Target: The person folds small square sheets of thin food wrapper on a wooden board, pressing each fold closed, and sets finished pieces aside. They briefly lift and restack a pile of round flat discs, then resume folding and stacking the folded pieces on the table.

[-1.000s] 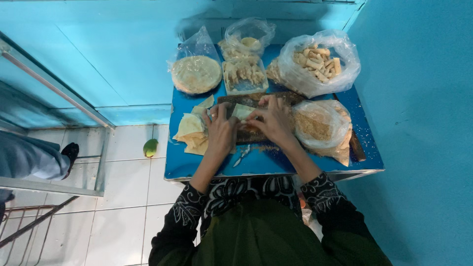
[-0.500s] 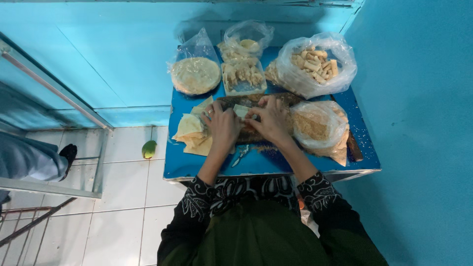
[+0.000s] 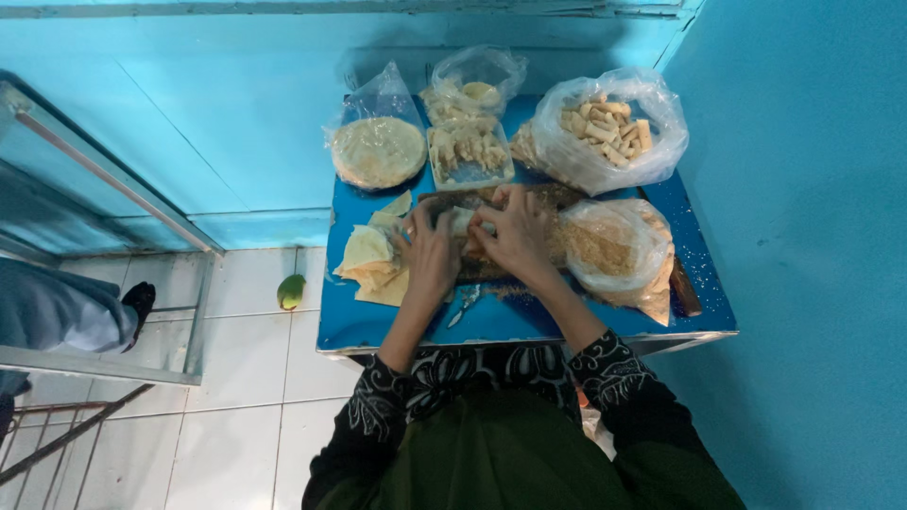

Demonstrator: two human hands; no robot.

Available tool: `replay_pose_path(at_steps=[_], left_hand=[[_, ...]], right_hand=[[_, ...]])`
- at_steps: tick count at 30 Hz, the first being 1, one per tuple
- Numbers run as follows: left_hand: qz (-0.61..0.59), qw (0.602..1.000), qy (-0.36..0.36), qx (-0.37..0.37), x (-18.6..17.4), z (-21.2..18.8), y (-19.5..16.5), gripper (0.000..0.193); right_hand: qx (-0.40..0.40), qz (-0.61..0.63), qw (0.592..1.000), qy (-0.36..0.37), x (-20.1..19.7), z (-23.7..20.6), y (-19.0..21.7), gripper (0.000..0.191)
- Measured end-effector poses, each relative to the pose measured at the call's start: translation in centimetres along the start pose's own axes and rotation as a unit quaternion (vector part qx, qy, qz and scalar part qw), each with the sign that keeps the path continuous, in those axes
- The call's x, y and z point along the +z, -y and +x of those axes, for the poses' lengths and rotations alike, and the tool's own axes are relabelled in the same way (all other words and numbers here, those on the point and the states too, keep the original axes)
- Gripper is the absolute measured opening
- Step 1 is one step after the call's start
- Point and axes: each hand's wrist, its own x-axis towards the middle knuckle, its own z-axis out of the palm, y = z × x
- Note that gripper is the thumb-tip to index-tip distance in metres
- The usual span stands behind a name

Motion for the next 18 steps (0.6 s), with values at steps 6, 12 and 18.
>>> replay_pose_path(at_steps=[6,12,18], left_hand=[[0.025,1.0,-0.003,-0.017,-1.1,-0.6,-0.8,0.054],[0.055,0.998,-0.022,0.003,-1.6,-0.5,-1.1,0.05],[0.026,1.0,-0.017,-0.005,-2.0,-0.5,-1.2,0.052]], right_hand=[[-0.042,-0.063,0.997,-0.011,1.4,1.7,0.4,0.011],[-0.009,-0.056,0.998,0.008,0.7,3.3,0.3,0.02],[0.025,-0.014,0.996,0.087,-1.3,2.7,-1.0,0.033]])
